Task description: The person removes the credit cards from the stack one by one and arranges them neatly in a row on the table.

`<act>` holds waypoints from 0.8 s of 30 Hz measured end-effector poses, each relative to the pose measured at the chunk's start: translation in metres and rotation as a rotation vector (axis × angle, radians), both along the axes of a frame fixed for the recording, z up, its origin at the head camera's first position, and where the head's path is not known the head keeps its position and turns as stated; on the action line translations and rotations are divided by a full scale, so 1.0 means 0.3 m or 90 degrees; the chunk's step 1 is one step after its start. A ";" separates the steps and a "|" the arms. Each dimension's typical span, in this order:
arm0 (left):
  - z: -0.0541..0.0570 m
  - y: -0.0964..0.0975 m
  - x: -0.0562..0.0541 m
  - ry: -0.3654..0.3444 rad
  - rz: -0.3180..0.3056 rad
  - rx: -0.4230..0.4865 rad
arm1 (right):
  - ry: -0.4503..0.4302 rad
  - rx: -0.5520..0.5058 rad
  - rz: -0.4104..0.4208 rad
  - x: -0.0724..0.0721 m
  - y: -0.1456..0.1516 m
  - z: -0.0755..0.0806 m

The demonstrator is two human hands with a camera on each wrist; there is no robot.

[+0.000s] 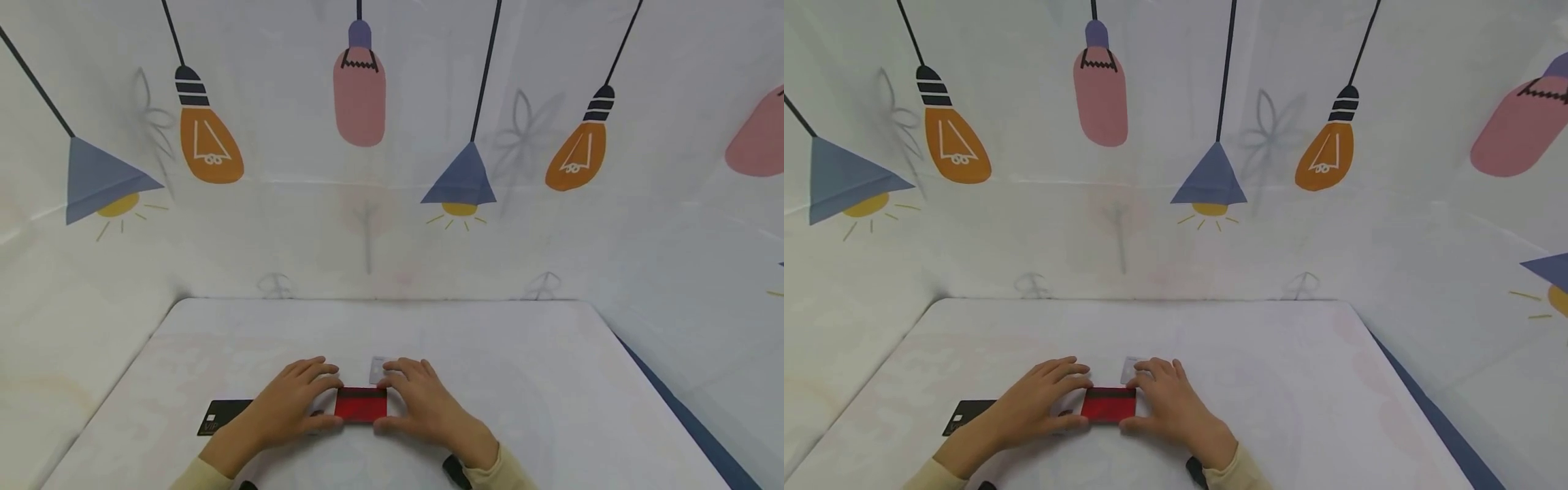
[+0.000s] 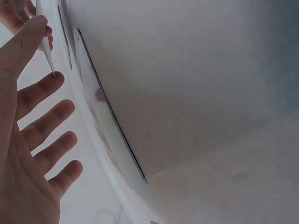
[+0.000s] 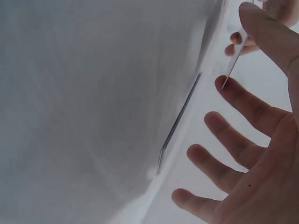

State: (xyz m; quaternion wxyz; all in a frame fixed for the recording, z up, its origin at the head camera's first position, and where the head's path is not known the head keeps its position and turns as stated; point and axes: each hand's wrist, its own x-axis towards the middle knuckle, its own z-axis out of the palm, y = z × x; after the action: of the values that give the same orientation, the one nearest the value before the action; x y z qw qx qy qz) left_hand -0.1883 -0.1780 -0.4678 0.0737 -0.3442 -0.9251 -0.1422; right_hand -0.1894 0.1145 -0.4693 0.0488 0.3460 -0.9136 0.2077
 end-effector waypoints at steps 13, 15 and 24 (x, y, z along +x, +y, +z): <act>0.008 -0.017 0.030 -0.058 0.008 -0.072 | -0.003 0.089 -0.017 0.041 -0.056 0.010; 0.006 -0.020 0.034 -0.064 0.007 -0.074 | -0.003 0.099 -0.019 0.044 -0.060 0.013; 0.008 -0.026 0.043 -0.066 0.006 -0.075 | -0.001 0.115 -0.018 0.048 -0.065 0.022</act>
State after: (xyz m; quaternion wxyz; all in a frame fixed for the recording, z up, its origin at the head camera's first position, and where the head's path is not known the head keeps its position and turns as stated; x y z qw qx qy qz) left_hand -0.1755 -0.1857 -0.4653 0.0063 -0.3358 -0.9361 -0.1045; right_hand -0.1750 0.0949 -0.4626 0.0196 0.3359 -0.9334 0.1244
